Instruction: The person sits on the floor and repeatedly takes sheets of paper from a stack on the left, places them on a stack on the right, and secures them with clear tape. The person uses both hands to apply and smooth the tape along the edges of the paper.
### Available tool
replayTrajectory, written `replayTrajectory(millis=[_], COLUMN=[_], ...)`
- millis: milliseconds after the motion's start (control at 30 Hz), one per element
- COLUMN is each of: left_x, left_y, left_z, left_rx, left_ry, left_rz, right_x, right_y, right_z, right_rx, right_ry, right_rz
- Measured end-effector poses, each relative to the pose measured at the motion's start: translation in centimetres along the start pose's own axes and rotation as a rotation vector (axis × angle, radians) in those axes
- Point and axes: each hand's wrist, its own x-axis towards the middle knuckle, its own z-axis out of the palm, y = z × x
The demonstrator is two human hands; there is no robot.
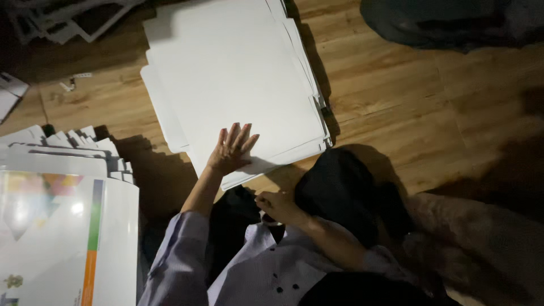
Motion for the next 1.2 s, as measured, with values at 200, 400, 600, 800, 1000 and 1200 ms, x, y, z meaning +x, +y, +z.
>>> replayTrajectory(millis=[200, 400, 600, 800, 1000, 1200], left_x=[-1.0, -2.7, -5.5, -6.8, -7.7, -8.6], left_y=[2.2, 7.8, 13.2, 14.7, 15.7, 14.9], left_z=[1.6, -14.0, -30.7, -38.3, -38.1, -37.7], left_rx=[0.026, -1.077, -1.731, -1.299, -1.229, -1.108], left_ry=[-0.009, -0.091, 0.509, 0.636, 0.676, 0.655], left_rz=[-0.010, -0.663, -0.856, -0.522, -0.566, -0.527], right_x=[-1.5, -7.4, -14.8, -18.9, -21.1, -19.7], right_y=[-1.7, -12.5, -20.0, -22.3, -26.3, -26.0], right_z=[-1.0, -8.6, -11.3, -10.1, -9.8, -9.4], right_rx=[-0.130, 0.852, 0.785, 0.682, 0.301, 0.003], right_ry=[0.022, 0.113, 0.206, 0.280, 0.452, 0.436], right_rz=[0.102, -0.053, -0.479, -0.675, -0.751, -0.699])
